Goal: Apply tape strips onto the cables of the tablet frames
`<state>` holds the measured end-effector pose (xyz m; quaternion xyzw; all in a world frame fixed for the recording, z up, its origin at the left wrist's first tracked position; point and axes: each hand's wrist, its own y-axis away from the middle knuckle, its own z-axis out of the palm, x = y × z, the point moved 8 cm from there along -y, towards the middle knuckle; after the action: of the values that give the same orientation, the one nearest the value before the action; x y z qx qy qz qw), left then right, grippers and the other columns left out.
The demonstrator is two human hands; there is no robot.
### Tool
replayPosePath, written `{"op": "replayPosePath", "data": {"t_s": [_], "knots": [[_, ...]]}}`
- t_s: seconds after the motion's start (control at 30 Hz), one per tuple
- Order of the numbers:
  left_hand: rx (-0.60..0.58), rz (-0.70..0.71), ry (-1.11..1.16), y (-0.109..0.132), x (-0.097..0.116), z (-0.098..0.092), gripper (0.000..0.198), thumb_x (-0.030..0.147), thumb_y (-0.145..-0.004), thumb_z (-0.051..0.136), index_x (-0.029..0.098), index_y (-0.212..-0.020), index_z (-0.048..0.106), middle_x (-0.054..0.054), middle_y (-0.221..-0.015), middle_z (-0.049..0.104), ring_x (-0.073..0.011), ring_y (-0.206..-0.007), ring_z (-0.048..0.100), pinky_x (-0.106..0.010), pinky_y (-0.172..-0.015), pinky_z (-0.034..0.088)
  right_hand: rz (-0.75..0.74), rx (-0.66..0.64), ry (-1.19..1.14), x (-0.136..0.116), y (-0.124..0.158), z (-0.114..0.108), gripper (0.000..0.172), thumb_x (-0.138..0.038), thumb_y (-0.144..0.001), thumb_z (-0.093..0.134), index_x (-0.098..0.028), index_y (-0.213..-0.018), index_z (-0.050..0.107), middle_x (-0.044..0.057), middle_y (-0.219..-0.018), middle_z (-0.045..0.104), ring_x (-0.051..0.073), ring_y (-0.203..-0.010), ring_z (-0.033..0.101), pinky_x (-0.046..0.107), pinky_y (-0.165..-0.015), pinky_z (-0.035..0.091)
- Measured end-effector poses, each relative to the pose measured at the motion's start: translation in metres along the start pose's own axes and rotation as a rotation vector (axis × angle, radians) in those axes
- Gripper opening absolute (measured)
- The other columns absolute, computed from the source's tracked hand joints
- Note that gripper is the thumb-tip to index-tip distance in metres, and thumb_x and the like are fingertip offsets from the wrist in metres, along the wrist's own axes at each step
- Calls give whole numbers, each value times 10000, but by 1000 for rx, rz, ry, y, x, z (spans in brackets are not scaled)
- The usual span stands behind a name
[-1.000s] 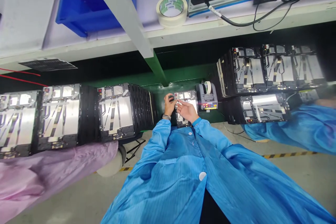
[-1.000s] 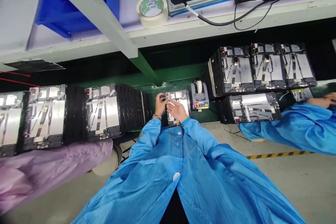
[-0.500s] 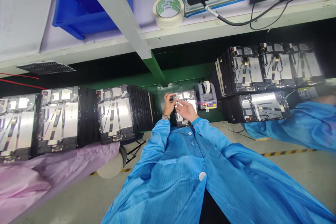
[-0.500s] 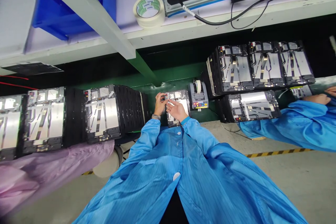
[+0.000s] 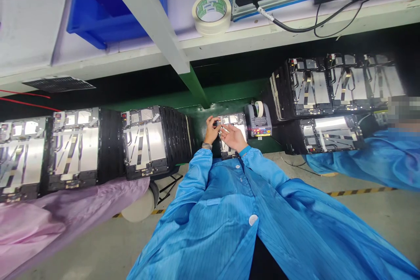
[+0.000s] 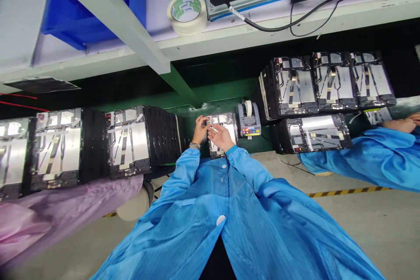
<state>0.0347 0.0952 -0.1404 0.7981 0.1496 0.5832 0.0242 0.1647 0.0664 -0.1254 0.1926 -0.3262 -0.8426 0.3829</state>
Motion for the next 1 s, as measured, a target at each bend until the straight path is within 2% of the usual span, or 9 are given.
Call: {"op": "replayPosePath", "data": {"t_s": [0.23,0.43,0.53,0.6,0.67,0.73,0.8,0.9,1.0], "knots": [[-18,25,-48,0,1,1,199,188,-954,640,255,-1125,717,-101,-1578,368,-275,-1537,407,-395,-1111,520,-2,16,-36,0,-1,3,250,-364,-1038,500,-176,-1073,662,76,-851,723,202,-704,660,306,-573,534],[-8,73,-136,-2,5,-2,224,153,-941,647,257,-1117,738,-94,-1551,406,-259,-1566,353,-438,-1273,349,-16,27,-45,-1,4,6,259,-351,-1024,472,-168,-1067,650,86,-840,712,197,-651,613,317,-567,526],[-7,100,-172,-3,7,-2,237,133,-929,655,251,-1115,743,-101,-1538,422,-265,-1566,347,-457,-1305,289,-24,59,91,2,10,-2,253,-337,-993,465,-164,-1021,648,84,-789,689,191,-611,579,315,-560,510],[-12,101,-179,-3,7,-2,232,137,-928,661,250,-1113,744,-104,-1536,428,-272,-1558,354,-462,-1305,288,-98,118,351,-3,16,-12,225,-322,-949,498,-177,-1027,652,56,-747,670,182,-576,542,310,-561,492],[-13,98,-176,-3,7,-2,219,148,-930,667,248,-1108,746,-105,-1542,424,-279,-1537,382,-461,-1293,311,-320,175,755,-24,24,-14,267,-296,-914,522,-190,-1107,673,26,-741,658,179,-590,534,311,-606,492],[-8,102,-167,-3,8,-2,210,153,-934,668,248,-1104,745,-104,-1545,421,-278,-1522,402,-455,-1287,322,-613,160,1235,-47,35,5,361,-263,-927,499,-201,-1225,694,41,-844,688,201,-719,595,336,-730,517],[-3,102,-160,-3,8,-2,203,163,-937,673,251,-1106,743,-101,-1537,423,-273,-1524,401,-453,-1294,312,-782,70,1710,-52,39,30,450,-203,-960,443,-203,-1332,694,91,-1028,710,238,-928,638,363,-880,506],[4,88,-150,-3,7,-2,180,193,-943,685,252,-1102,744,-101,-1530,425,-271,-1528,397,-451,-1296,306,-718,-25,2279,-49,30,47,534,-127,-982,398,-190,-1455,638,160,-1188,679,277,-1060,630,376,-935,472],[-1,82,-141,-4,7,-2,168,200,-944,689,251,-1093,749,-102,-1523,438,-270,-1541,382,-450,-1293,307,-588,-33,2578,-46,21,45,579,-123,-998,402,-176,-1563,519,207,-1247,647,303,-1060,629,399,-921,474]]}}
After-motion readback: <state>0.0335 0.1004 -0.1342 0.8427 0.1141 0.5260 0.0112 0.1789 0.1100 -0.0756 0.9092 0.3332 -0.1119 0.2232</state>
